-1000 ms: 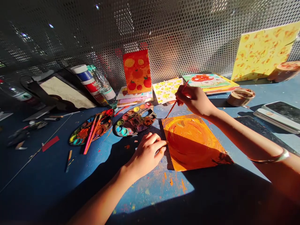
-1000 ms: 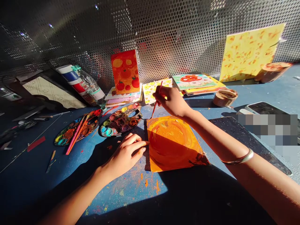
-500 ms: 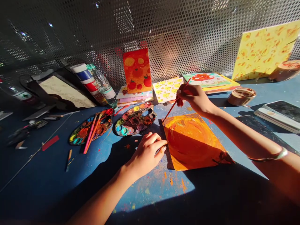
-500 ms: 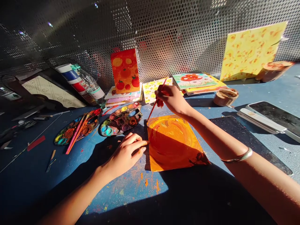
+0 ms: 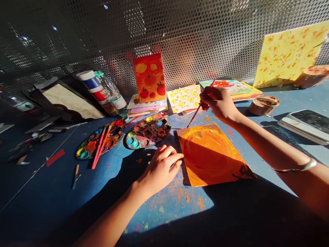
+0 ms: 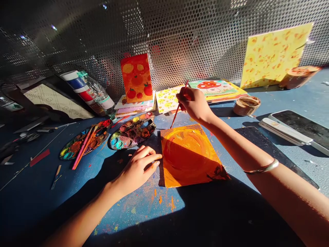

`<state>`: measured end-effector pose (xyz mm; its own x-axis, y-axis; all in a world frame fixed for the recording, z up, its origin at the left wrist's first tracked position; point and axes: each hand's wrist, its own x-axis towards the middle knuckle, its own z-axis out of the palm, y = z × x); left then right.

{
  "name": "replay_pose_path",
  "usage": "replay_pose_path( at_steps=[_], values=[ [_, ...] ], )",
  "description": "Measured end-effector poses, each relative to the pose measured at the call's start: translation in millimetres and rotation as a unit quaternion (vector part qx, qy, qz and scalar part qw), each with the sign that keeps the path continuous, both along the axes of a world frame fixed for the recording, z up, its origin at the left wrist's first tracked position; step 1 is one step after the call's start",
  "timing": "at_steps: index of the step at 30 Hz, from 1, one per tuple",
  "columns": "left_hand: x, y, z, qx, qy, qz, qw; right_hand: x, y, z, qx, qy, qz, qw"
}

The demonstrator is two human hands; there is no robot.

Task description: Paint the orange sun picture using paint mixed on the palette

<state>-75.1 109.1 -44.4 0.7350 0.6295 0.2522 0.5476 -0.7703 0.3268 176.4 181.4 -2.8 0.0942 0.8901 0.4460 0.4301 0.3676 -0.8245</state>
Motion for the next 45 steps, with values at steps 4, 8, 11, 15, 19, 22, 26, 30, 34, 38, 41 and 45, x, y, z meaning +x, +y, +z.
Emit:
replay_pose_path(
  at_steps=[4, 8, 11, 15, 19, 22, 26, 30, 34, 38, 41, 45],
  values=[
    [-1.3, 1.5, -2.5, 0.013, -0.007, -0.001, 1.0, 1.6, -8.4, 19.2, 0.049, -0.042, 0.003, 0.998],
    [-2.6, 2.4, -3.3, 0.009, -0.006, 0.0, 1.0, -3.4, -38.0, 59.5, 0.155, -0.059, 0.025, 0.986],
    [-3.1, 3.7, -5.8, 0.022, -0.008, -0.008, 1.0, -6.3, -72.8, 79.2, 0.224, -0.079, 0.043, 0.97],
    [-2.8, 7.1, -11.8, 0.047, -0.016, 0.004, 0.999, -7.5, -119.0, 68.3, 0.198, -0.182, 0.06, 0.961],
    [-3.4, 8.6, -14.3, 0.046, -0.006, 0.005, 0.999, -9.4, -147.0, 39.1, 0.128, -0.235, 0.142, 0.953],
    [-3.9, 6.9, -12.1, 0.04, 0.003, 0.004, 0.999, -12.0, -153.9, 24.5, 0.131, -0.229, 0.179, 0.948],
    [-3.5, 4.1, -7.5, 0.008, 0.009, -0.003, 1.0, -16.6, -153.6, 16.3, 0.165, -0.219, 0.204, 0.94],
    [-3.8, 3.6, -7.0, -0.007, 0.004, -0.002, 1.0, -20.3, -154.4, 12.2, 0.18, -0.223, 0.196, 0.938],
    [-4.7, 3.9, -8.0, 0.003, -0.003, -0.006, 1.0, -15.8, -160.8, 7.3, 0.169, -0.221, 0.221, 0.935],
    [-4.3, 4.2, -7.9, -0.006, 0.007, -0.008, 1.0, -9.6, -163.5, 5.0, 0.172, -0.2, 0.201, 0.943],
    [-4.0, 4.7, -9.1, 0.003, 0.004, -0.009, 1.0, -11.5, -160.6, 6.9, 0.169, -0.231, 0.173, 0.943],
    [-4.6, 5.0, -10.6, 0.021, -0.012, -0.012, 1.0, -10.7, -161.1, 7.6, 0.149, -0.229, 0.22, 0.937]
  ],
)
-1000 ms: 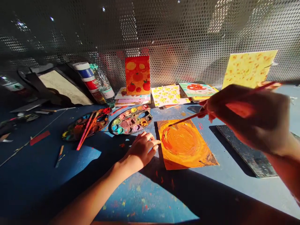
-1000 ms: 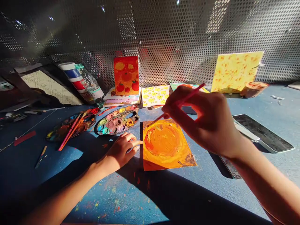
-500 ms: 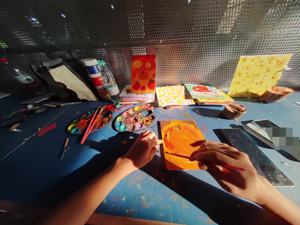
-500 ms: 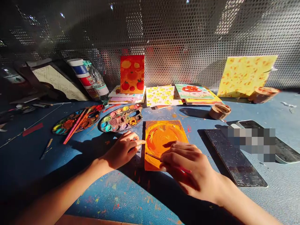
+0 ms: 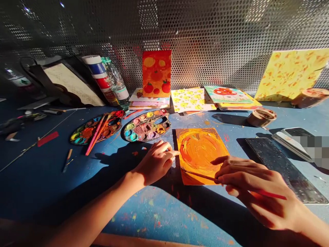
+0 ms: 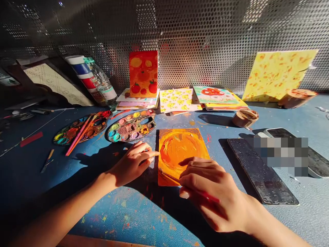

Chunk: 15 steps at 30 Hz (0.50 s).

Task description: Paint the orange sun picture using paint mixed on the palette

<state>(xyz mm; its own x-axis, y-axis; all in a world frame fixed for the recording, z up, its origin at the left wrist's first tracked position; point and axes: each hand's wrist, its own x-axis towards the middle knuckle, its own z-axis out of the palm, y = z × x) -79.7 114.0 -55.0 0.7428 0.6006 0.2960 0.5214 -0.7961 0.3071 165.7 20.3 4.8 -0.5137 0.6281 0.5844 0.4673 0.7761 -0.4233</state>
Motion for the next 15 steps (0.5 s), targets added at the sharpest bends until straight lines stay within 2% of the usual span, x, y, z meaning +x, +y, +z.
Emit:
replay_pose_path(
  at_steps=[5, 12, 15],
  values=[
    [-0.5, 0.8, -0.1, -0.028, 0.015, -0.003, 1.0, 9.0, -5.9, -2.7, -0.031, 0.056, -0.026, 0.998],
    [0.3, 1.5, 0.8, -0.016, 0.001, 0.0, 1.0, 4.0, -1.4, 4.2, -0.038, 0.044, -0.034, 0.998],
    [1.4, 2.7, 1.2, -0.014, 0.01, -0.008, 1.0, 7.0, -1.2, 1.8, -0.051, 0.087, -0.065, 0.993]
  ],
)
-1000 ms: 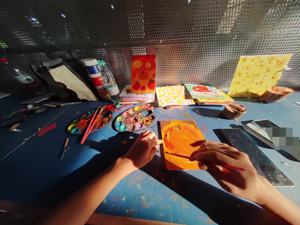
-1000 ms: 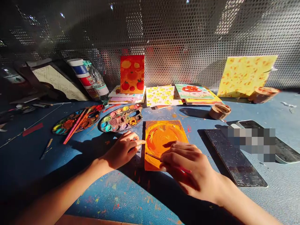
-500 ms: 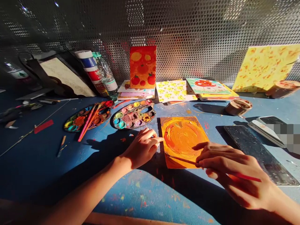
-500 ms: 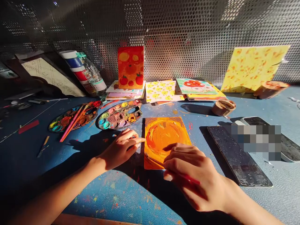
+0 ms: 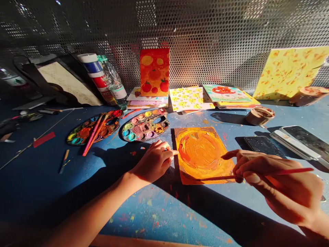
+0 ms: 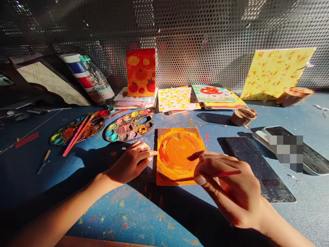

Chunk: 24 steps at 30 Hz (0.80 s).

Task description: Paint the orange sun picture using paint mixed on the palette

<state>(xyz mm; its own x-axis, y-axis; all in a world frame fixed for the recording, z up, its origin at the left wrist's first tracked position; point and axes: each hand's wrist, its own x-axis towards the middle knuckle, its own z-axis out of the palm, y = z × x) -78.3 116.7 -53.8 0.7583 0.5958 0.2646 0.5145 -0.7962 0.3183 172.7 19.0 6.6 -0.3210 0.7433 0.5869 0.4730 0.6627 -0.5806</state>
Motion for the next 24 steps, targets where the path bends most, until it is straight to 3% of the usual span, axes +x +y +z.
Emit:
replay_pose_path(
  at_steps=[5, 9, 16, 24],
  values=[
    [1.2, 0.8, -0.3, 0.008, -0.004, 0.001, 1.0, 7.4, -0.3, -6.5, -0.051, 0.038, -0.028, 0.998],
    [1.0, 0.2, -2.1, 0.015, 0.003, 0.007, 1.0, 5.7, -0.8, -7.9, -0.013, 0.113, -0.067, 0.991],
    [-0.5, -2.3, -0.8, -0.005, -0.018, 0.014, 1.0, -8.1, -4.0, -5.0, -0.01, -0.005, 0.012, 1.0],
    [-1.5, -2.0, -0.8, 0.003, -0.012, 0.009, 1.0, -7.4, -4.6, -6.0, -0.012, 0.017, 0.008, 1.0]
  ],
)
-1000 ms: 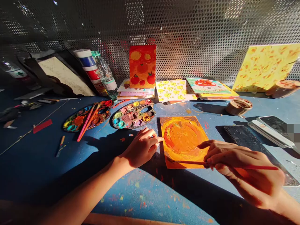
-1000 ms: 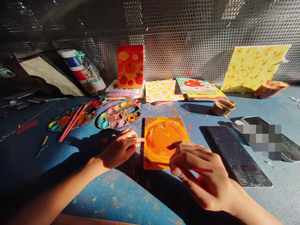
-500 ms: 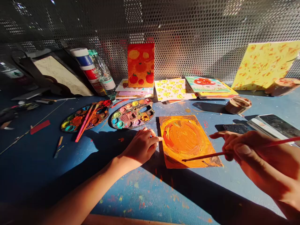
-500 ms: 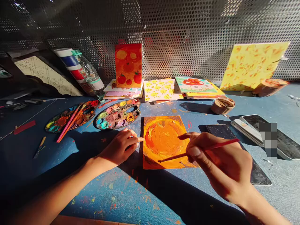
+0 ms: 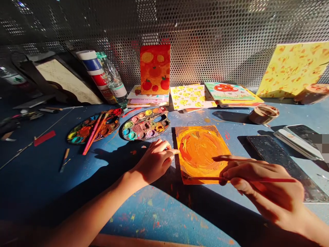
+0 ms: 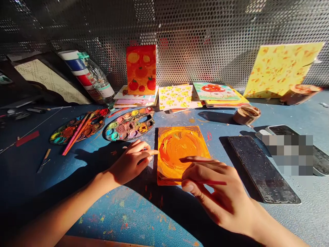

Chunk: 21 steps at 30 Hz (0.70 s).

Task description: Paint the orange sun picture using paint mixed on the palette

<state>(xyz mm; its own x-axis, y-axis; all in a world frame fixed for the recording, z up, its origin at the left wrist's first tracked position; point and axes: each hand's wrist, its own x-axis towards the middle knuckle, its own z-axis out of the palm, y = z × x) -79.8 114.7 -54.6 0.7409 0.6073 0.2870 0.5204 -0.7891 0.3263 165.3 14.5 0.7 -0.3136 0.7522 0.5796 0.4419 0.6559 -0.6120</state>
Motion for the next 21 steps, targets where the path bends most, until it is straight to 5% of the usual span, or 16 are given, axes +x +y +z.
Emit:
replay_pose_path(
  at_steps=[17, 21],
  values=[
    [1.2, -0.4, 0.3, -0.007, -0.001, 0.002, 1.0, 1.8, -2.4, -5.1, -0.025, 0.025, 0.031, 0.999],
    [2.3, 0.3, 0.0, -0.015, 0.0, 0.008, 1.0, 0.7, -0.7, -6.8, -0.01, 0.07, -0.023, 0.997]
  ],
)
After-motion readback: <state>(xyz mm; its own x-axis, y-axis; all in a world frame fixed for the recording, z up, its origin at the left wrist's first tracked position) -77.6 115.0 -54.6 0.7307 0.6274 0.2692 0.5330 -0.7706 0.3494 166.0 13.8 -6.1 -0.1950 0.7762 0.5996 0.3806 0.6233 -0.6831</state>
